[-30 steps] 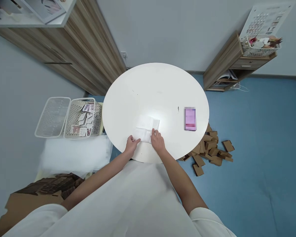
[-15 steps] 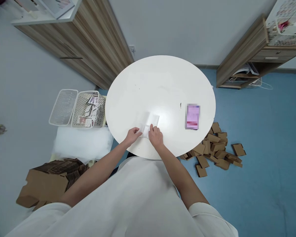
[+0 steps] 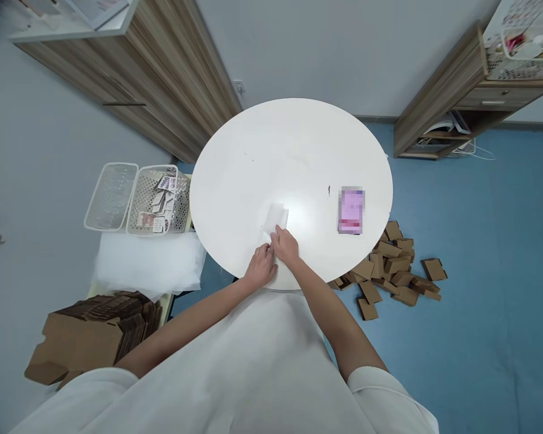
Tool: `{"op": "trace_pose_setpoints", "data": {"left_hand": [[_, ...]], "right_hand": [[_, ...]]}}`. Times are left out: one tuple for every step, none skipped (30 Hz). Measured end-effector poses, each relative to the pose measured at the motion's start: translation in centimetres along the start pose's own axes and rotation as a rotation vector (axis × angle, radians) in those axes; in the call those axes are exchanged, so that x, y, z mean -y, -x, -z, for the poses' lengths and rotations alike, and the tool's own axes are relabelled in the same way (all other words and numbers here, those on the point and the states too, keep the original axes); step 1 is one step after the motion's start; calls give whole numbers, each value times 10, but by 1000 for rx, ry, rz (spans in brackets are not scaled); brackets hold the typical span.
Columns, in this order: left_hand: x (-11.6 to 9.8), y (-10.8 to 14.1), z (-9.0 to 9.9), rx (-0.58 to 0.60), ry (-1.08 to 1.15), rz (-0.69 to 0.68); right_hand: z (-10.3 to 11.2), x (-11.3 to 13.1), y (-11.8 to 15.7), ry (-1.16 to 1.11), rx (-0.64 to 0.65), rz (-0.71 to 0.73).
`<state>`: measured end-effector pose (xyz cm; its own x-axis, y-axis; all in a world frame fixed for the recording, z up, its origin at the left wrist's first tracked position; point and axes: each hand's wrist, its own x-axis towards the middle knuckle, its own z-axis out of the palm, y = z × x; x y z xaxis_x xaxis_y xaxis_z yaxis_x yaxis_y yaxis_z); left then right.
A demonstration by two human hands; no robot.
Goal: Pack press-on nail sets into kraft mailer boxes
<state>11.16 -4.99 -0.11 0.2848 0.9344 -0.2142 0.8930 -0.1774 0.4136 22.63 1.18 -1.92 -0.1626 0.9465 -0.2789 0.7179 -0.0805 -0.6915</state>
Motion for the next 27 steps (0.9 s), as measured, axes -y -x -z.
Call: {"op": "trace_pose_setpoints", "data": {"left_hand": [[-2, 1, 1, 18, -36, 7], [-2, 0, 2, 34, -55, 14], [-1, -2, 5, 48, -56, 17], [1, -5, 9, 61, -42, 17], [5, -9, 12, 70, -21, 19], [9, -13, 16, 73, -1, 20], [14, -18, 20, 67, 10, 27], [19, -23, 22, 48, 7, 30], [23, -28, 24, 26, -1, 13], [26, -31, 25, 6, -12, -14], [28, -34, 25, -10, -23, -50], [29, -36, 25, -18, -32, -88], [29, -37, 24, -21, -40, -118], [28, -38, 23, -20, -48, -135], [27, -38, 23, -16, -54, -140], [27, -38, 23, -11, -56, -136], [26, -39, 24, -2, -54, -124], [26, -40, 24, 11, -49, -111], [26, -41, 26, 27, -38, -99], [27, -42, 27, 45, -23, -92], [28, -43, 28, 61, -4, -90], [30, -45, 29, 74, 18, -91], [32, -45, 30, 83, 41, -97], [34, -45, 31, 90, 65, -107], [36, -45, 31, 95, 87, -118], [39, -43, 32, 99, 104, -132], [41, -41, 32, 103, 118, -149]], "right_hand": [[1, 2, -1, 5, 4, -22], [1, 3, -3, 14, 9, -52], [1, 4, -5, 18, 15, -85], [2, 5, -6, 14, 20, -115], [2, 4, -8, 5, 25, -134], [2, 3, -9, -9, 30, -140], [2, 2, -10, -25, 36, -134], [3, 0, -11, -41, 44, -123], [4, -2, -11, -56, 56, -108], [5, -4, -10, -72, 64, -87], [7, -6, -7, -85, 53, -59], [9, -8, -3, -88, 16, -25], [10, -9, 2, -76, -40, 20], [12, -10, 8, -45, -101, 78], [12, -10, 14, 3, -155, 148], [13, -11, 21, 65, -162, 232], [12, -11, 27, 132, -131, 319], [11, -11, 31, 197, -79, 389], [9, -11, 34, 256, -23, 433], [7, -11, 34, 307, 23, 449], [5, -11, 33, 347, 53, 444], [3, -12, 31, 377, 69, 430], [3, -12, 27, 397, 78, 420], [3, -13, 23, 412, 87, 420], [4, -13, 20, 423, 98, 428], [6, -13, 17, 433, 111, 440], [8, -13, 15, 446, 130, 454]]}}
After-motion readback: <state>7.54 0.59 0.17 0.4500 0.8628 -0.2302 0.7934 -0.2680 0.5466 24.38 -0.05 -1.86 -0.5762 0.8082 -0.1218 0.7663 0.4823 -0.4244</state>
